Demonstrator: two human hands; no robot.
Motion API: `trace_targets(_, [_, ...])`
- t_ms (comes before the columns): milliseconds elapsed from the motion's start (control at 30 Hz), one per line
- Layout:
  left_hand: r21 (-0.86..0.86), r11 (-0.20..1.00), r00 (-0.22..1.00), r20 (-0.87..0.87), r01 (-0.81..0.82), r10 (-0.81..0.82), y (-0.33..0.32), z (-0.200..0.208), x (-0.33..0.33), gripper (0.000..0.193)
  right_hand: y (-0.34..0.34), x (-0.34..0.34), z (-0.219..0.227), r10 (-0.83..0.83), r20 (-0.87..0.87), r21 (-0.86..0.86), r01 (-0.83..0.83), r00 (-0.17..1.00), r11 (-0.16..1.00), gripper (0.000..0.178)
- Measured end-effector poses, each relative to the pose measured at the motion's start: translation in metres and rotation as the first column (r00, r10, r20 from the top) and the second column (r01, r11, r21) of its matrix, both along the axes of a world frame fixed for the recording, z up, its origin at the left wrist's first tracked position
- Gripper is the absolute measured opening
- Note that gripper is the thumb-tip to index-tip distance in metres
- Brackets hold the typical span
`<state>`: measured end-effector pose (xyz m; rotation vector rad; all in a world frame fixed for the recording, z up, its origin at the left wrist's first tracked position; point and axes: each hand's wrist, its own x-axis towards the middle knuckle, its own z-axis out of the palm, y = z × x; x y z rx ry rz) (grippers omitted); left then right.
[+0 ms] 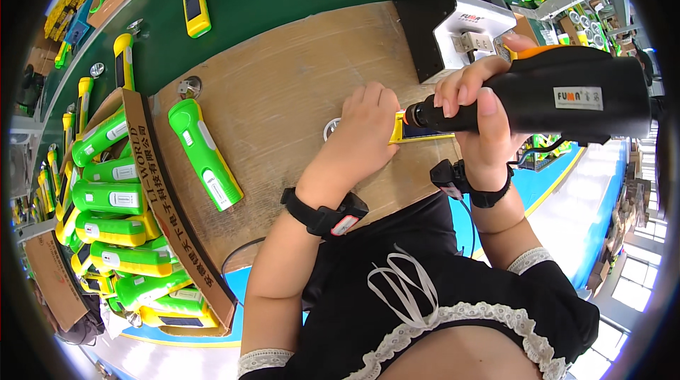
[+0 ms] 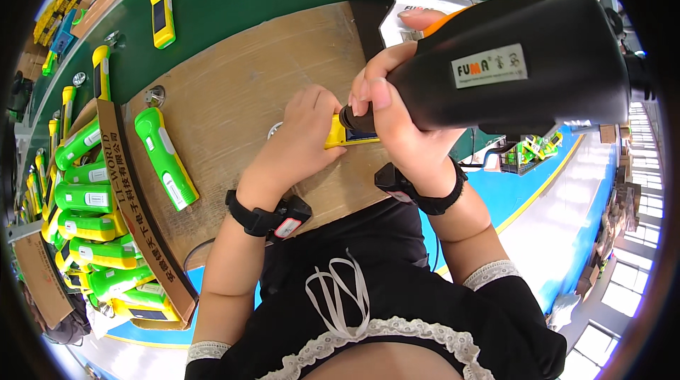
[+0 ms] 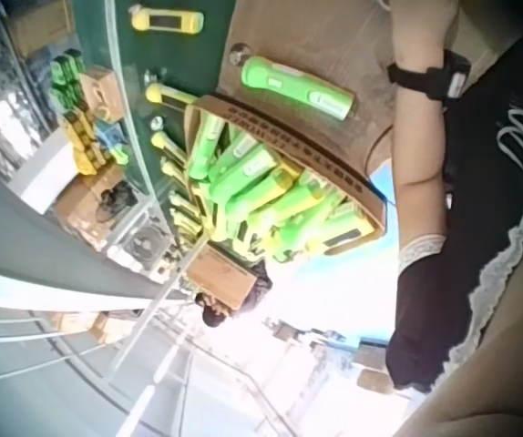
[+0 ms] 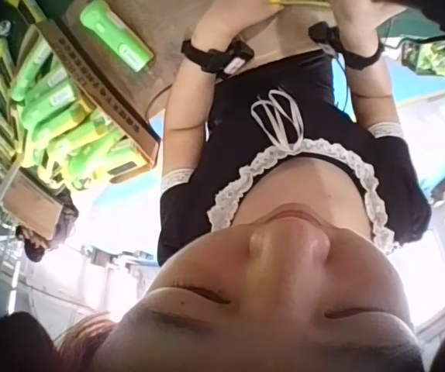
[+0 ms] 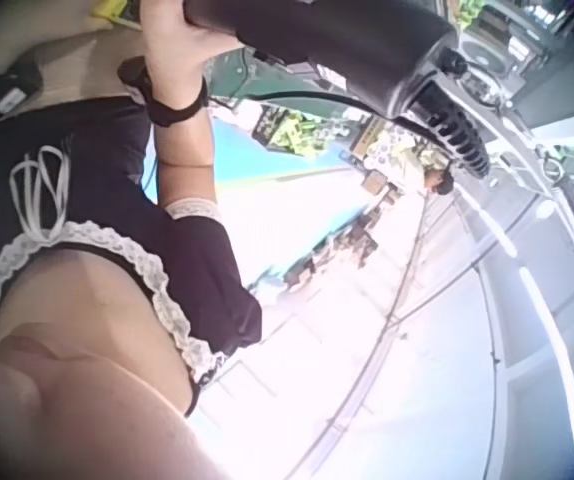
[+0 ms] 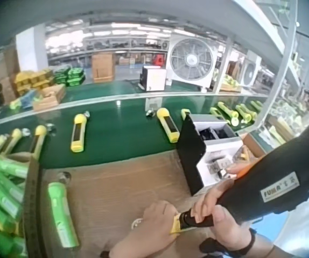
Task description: Assembling and testing handheld flashlights using an electric screwdriver.
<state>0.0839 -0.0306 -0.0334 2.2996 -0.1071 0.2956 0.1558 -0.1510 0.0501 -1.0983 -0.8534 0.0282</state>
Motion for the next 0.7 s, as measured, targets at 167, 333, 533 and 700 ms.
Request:
trace_targets(167, [-0.009,1.0,0.999,0.052,-0.013,0.014,0.0,-0.007,0.001,0.048,0.007,0.006,-0.01,0.023,0.041,-0.116,-0.018,0.999,0.993,0.049])
trace_targets(333, [0.014,1.0,0.998,0.063,-0.018,0.017,0.002,-0.007,0.004,0.046,0.011,0.017,-0.014,0.125,0.016,-0.109,-0.122,0.992,0.987,0.046])
trace_targets(533, [0.058,0.998,0.998,0.062,-0.017,0.014,0.002,-0.008,0.007,0.046,0.011,0.02,-0.016,0.102,0.04,-0.158,-0.095,0.994,0.983,0.042])
trace_targets(700, [0.158,0.986,0.995,0.089,-0.049,0.035,0.005,0.003,-0.005,0.043,0.004,0.009,-0.007,-0.006,0.124,-0.075,0.016,0.992,0.997,0.044])
